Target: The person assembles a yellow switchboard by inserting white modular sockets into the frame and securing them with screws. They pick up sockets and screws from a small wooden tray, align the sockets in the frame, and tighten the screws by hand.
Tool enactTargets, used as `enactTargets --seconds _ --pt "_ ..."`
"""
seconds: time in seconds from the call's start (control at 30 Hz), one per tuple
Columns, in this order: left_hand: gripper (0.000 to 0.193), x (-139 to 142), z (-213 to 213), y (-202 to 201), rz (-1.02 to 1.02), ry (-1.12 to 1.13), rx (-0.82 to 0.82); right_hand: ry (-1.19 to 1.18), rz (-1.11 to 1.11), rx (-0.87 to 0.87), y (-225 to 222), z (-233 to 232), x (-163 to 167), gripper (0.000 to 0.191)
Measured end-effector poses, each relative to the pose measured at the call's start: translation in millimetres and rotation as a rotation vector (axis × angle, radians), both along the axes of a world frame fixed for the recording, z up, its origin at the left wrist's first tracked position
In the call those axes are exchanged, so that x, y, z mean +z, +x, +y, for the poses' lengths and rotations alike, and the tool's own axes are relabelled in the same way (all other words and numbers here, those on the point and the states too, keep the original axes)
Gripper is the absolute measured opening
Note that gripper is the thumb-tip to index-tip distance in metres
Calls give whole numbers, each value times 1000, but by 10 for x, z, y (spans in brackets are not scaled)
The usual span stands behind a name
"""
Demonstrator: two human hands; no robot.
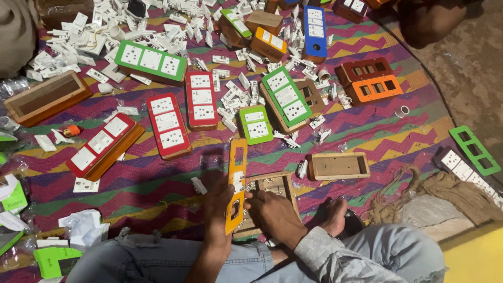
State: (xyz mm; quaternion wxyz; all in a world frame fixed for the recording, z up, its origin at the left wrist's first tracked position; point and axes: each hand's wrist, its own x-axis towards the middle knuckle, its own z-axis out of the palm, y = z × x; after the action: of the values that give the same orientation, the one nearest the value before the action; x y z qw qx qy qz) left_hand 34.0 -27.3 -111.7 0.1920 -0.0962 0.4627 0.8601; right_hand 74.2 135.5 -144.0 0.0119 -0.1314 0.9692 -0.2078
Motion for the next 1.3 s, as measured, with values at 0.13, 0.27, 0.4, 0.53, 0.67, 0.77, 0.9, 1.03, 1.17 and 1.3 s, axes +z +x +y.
enactTargets --seconds 0.13,0.27,0.4,0.53,0.67,0.77,0.9,1.03,1.17,1.3 --pt "51 6 -8 7 -13 59 -56 120 -96 -7 -24 -7 -23 28" --pt "59 -4 -28 1 17 177 -66 -324 -65 -207 -121 83 70 30" --pt "60 -29 -38 18 144 178 -148 -679 -24 -498 -262 309 164 10" --pt "56 -101 -7 31 -58 271 -118 -1018 7 -506 -248 452 199 10" --pt "53 -214 15 33 140 277 -187 -1055 12 -464 -173 390 245 14" --pt "49 -279 0 66 44 202 -196 -1038 5 -440 -133 300 324 17" --pt "49 -309 -1 74 -32 262 -204 -878 61 -374 -137 249 437 20" --pt "51 -294 -17 75 11 225 -244 -771 113 -305 -157 242 490 18" --pt "50 -294 -5 56 135 230 -273 -796 101 -306 -167 233 489 16" --pt "54 -298 14 45 33 245 -239 -799 84 -326 -161 225 502 16"
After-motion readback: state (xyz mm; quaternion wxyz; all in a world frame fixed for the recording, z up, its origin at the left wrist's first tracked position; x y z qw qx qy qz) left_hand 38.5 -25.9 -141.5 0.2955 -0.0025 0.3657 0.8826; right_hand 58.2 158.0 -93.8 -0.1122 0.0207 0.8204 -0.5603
